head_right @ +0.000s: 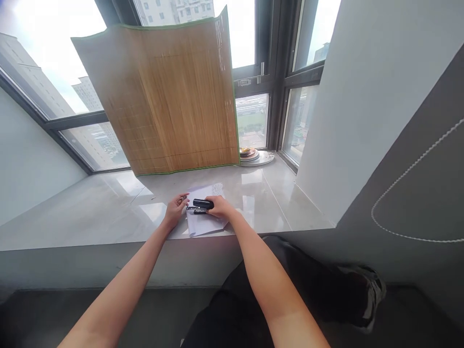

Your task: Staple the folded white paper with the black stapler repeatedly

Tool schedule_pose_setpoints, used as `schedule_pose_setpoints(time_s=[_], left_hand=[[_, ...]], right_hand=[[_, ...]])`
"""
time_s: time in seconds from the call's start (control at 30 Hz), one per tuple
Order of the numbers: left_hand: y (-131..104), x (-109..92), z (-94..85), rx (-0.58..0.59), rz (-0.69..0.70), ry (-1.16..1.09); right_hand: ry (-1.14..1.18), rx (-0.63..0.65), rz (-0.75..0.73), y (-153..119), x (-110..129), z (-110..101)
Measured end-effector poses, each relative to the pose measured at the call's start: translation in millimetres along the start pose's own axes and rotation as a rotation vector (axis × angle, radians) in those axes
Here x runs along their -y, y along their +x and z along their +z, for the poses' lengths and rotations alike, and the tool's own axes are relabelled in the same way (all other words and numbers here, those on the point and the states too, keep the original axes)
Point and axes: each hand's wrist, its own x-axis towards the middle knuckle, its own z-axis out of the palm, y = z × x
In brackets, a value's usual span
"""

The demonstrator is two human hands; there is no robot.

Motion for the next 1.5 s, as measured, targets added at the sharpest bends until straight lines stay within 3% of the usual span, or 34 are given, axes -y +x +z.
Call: schedule_pose_setpoints(time_s=[0.33,0.57,0.77,1.07,1.5], left_hand=[[0.2,-0.6,3.0,0.047,0.026,-0.070],[-2.2,-2.9,1.2,0.062,0.079,0.089],[-7.7,-7.8,3.7,0.065,0.181,0.238],[-12.9,-18.5,7.3,0.135,0.291,0.361],[-13.9,-20.9,8.1,0.122,0.287,0.389]], right_hand=[[-0.010,0.025,-0.010,1.3,0.4,-4.3],[-0.046,0.001,-0.041,4.5,-2.9,-3.1],[-0.013,-0.130,0.029,7.2,-5.5,0.2],[0.015,-0.108,0.059,9.2,-9.6,-1.0],[0.011,-0.099,0.067,9.7,-10.2,-0.6]])
